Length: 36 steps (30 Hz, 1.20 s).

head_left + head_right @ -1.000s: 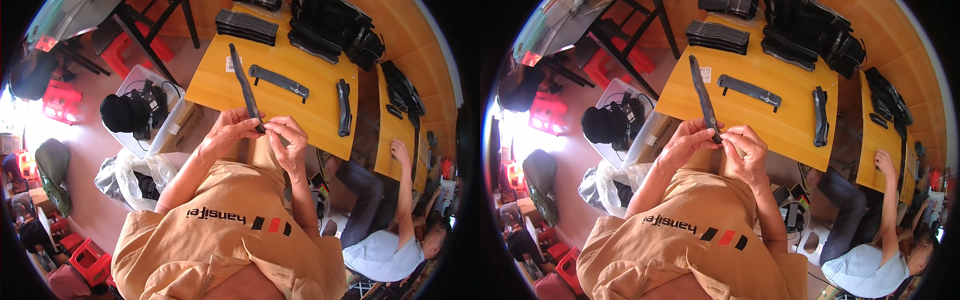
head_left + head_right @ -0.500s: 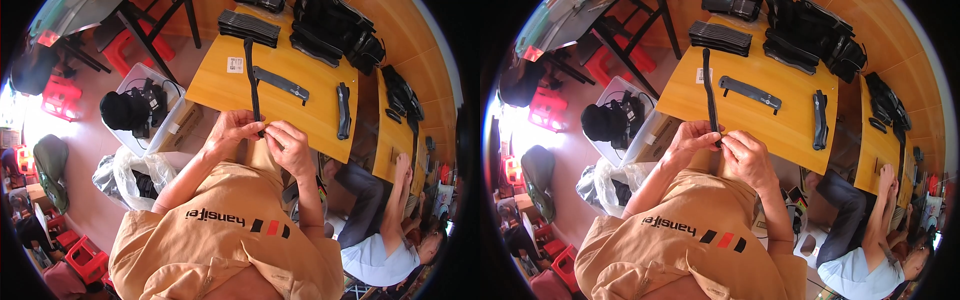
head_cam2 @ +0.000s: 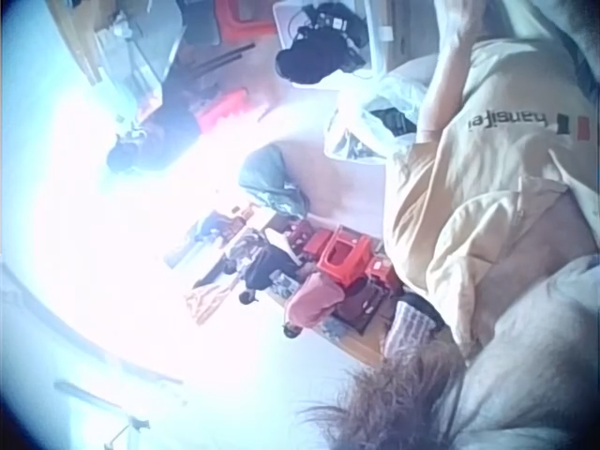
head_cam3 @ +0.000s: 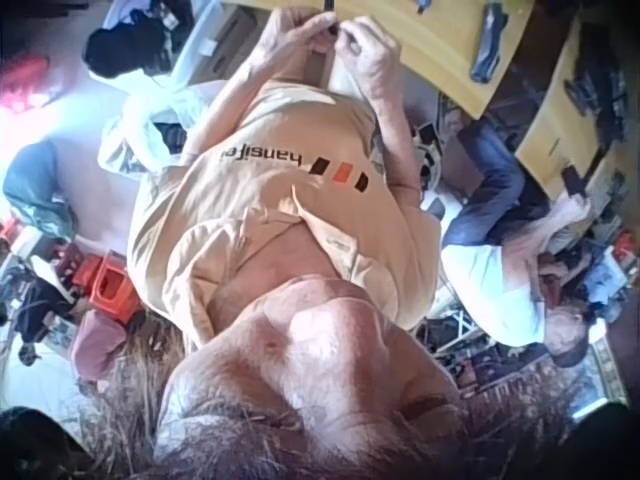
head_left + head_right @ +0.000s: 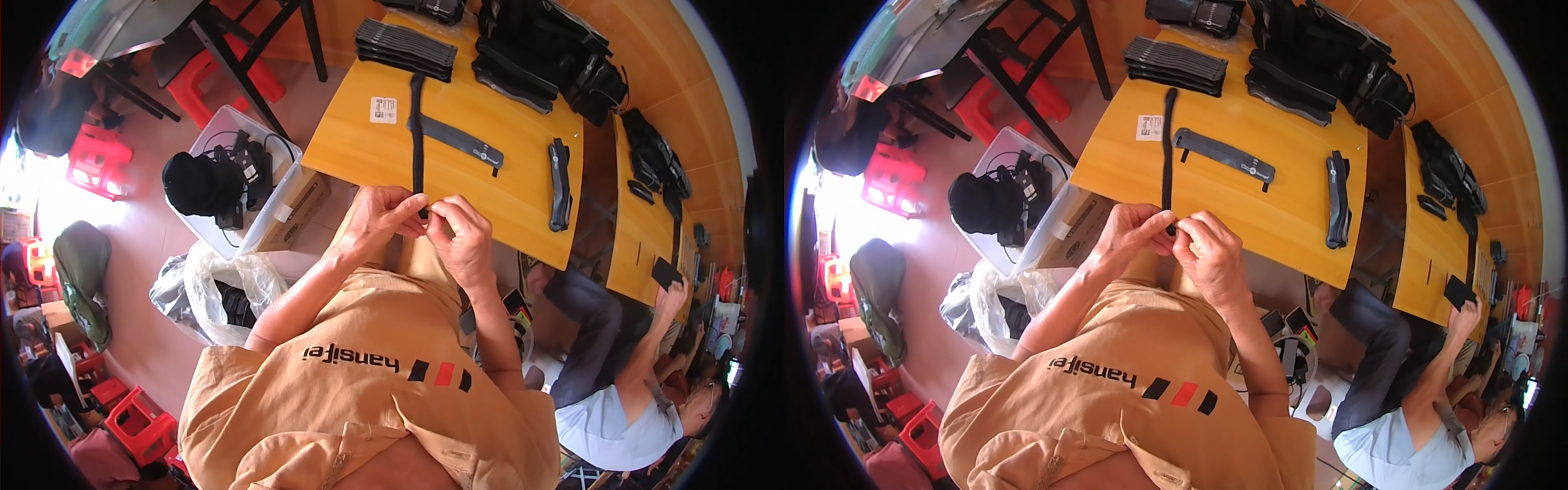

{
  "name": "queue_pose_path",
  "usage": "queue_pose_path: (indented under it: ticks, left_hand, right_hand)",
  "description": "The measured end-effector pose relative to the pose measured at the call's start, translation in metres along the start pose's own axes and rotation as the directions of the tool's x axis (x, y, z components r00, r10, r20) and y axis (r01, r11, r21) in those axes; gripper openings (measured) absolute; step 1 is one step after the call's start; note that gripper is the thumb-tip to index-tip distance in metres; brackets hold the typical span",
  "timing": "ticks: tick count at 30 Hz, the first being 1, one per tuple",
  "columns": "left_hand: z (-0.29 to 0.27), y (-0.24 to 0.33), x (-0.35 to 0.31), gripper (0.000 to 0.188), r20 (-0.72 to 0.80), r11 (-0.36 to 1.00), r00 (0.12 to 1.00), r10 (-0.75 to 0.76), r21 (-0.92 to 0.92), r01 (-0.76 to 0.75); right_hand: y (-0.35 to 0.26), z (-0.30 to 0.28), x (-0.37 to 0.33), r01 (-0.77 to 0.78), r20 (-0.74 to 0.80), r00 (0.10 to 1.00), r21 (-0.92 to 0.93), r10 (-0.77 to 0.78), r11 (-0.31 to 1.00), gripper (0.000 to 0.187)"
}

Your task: Assembling and organizing black straps on a workshop table.

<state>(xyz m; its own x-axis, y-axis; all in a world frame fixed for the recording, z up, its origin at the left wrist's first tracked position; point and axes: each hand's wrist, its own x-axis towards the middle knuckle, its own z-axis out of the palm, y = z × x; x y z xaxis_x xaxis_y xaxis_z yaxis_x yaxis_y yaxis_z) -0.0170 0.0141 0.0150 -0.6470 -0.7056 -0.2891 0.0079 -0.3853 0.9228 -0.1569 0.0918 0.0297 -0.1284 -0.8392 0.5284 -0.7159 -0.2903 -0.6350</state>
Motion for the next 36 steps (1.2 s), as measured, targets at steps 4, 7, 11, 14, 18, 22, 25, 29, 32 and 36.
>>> queue_pose_path:
  ticks: [4,7,11,14,18,22,25,29,32,36]
  left_hand:
    - [0.003,0.007,-0.005,0.04,-0.052,0.955,0.991,0.121,0.28,-0.102]
    - [-0.002,0.019,-0.008,0.04,0.024,0.842,0.983,0.18,0.513,-0.167]
    - [-0.006,0.021,-0.009,0.038,-0.005,0.861,0.99,0.14,0.494,-0.119]
    - [-0.008,0.016,-0.009,0.038,0.029,0.735,0.955,0.295,0.632,-0.247]
    - [-0.008,0.018,-0.01,0.035,0.061,0.739,0.961,0.27,0.627,-0.248]
    - [-0.011,0.014,-0.009,0.034,0.082,0.772,0.968,0.236,0.59,-0.238]
    - [-0.012,0.017,-0.009,0.036,0.154,0.715,0.93,0.335,0.601,-0.357]
    - [-0.008,0.023,-0.011,0.038,0.062,0.789,0.957,0.282,0.553,-0.268]
    - [-0.01,0.028,-0.009,0.038,0.055,0.706,0.969,0.242,0.675,-0.215]
    - [-0.018,0.039,-0.008,0.031,0.194,0.771,0.973,0.123,0.599,-0.217]
  right_hand:
    - [-0.003,0.005,0.0,-0.046,-0.037,0.998,0.039,0.047,0.998,0.012]
    - [-0.006,0.007,0.002,-0.074,-0.024,0.997,0.088,0.076,0.993,0.011]
    - [-0.005,0.014,0.004,-0.064,-0.008,0.998,0.116,0.065,0.991,0.01]
    - [-0.005,0.018,0.006,-0.062,-0.018,0.998,0.15,0.065,0.987,0.009]
    - [-0.004,0.02,0.007,-0.094,0.006,0.995,0.176,0.095,0.98,0.008]
    - [-0.005,0.022,0.009,-0.166,0.054,0.986,0.207,0.158,0.964,0.009]
    - [-0.002,0.025,0.01,-0.138,0.038,0.99,0.196,0.133,0.971,0.009]
    - [-0.002,0.027,0.008,-0.143,0.042,0.99,0.184,0.137,0.972,0.009]
    - [-0.007,0.025,0.01,-0.114,0.009,0.993,0.193,0.114,0.975,0.008]
    - [-0.007,0.023,0.01,-0.115,-0.001,0.993,0.198,0.117,0.973,0.008]
